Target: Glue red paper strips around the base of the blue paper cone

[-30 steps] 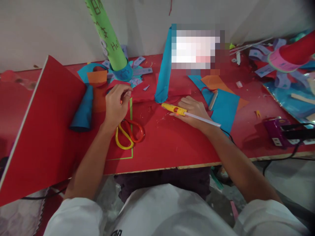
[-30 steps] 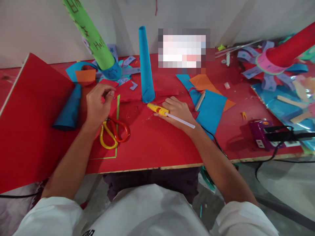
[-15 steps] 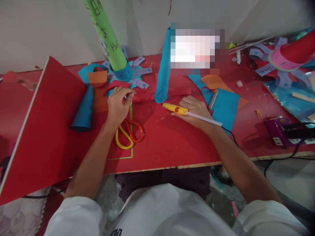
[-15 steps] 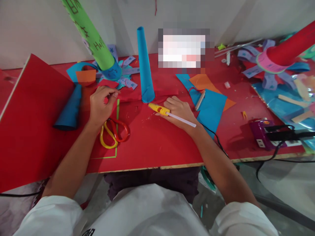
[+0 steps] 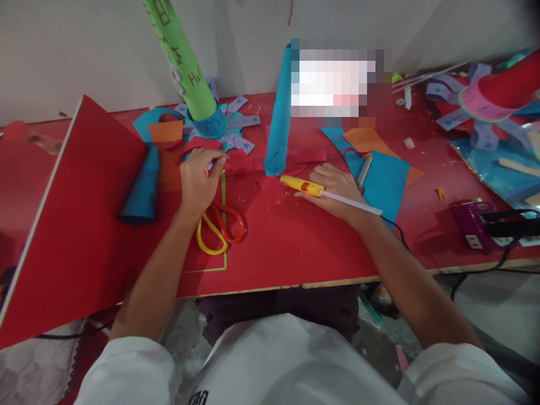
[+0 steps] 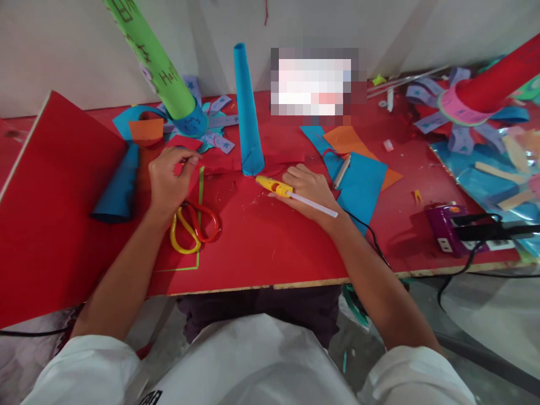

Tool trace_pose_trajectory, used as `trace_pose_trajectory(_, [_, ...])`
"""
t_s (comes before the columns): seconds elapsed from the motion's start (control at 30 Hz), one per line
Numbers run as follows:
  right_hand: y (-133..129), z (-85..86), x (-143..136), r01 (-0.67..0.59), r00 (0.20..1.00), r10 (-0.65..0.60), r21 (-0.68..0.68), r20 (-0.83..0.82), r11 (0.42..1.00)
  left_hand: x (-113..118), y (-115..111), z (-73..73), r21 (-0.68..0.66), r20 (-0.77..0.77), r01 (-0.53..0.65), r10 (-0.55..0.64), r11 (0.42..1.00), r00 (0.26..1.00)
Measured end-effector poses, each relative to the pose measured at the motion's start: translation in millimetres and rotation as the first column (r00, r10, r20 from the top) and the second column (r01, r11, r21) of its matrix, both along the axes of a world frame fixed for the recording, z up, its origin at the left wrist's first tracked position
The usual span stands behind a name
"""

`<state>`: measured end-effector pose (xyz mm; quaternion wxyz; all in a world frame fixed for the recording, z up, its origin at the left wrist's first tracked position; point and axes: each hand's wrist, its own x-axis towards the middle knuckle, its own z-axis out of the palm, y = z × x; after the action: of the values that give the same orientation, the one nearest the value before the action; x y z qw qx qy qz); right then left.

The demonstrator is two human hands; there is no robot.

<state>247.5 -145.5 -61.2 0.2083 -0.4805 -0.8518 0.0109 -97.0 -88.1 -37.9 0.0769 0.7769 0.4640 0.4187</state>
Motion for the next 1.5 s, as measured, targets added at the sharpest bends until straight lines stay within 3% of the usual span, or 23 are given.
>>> trace_pose_trajectory(0.1, [-0.6, -0.2, 0.5, -0.002, 1.000, 0.002, 0.020, 0.001, 1.000, 1.3, -3.8, 4.8, -0.018, 0.032, -0.017, 0.018, 1.000, 0.999])
trace_pose_trajectory(0.3, [-0.9, -2.2, 3.3, -0.010, 1.000, 0.010, 0.027, -0.009, 1.000, -4.6, -2.8, 7.2, -0.135, 0.260, 0.028, 0.008, 0.990, 0.966])
trace_pose_trajectory(0.5, [-1.7, -2.7, 4.7, -0.010, 0.999, 0.011, 0.030, -0.039, 1.000, -11.8, 5.9, -2.2, -0.066, 0.136, 0.003, 0.006, 0.998, 0.991])
trace_pose_trajectory(0.63, [-0.7, -3.0, 6.0, -0.047, 0.996, 0.052, 0.063, -0.076, 0.997, -6.8, 2.4, 1.3, -0.017, 0.110, 0.004, -0.002, 1.000, 0.994])
trace_pose_trajectory(0.8, [1.8, -4.8, 4.7, -0.068, 0.980, 0.077, 0.056, -0.183, 0.996, -3.5, -1.0, 6.8, 0.002, 0.145, -0.067, 0.066, 0.998, 0.987])
trace_pose_trajectory(1.03, [0.0, -4.5, 0.6, -0.067, 0.979, 0.071, 0.026, -0.190, 0.997, -3.3, 2.4, 3.2, 0.061, 0.241, -0.134, 0.116, 0.989, 0.964])
trace_pose_trajectory(1.3, [-1.9, -2.9, -2.4, 0.041, 0.992, -0.042, -0.012, -0.122, 0.999, 5.5, -5.5, 5.9, 0.104, 0.237, -0.194, 0.165, 0.975, 0.957])
trace_pose_trajectory(1.5, [-0.2, 3.3, -3.0, 0.152, 0.940, -0.162, -0.055, -0.301, 0.987, 21.2, -24.6, 13.4, 0.175, 0.214, -0.151, 0.112, 0.973, 0.970])
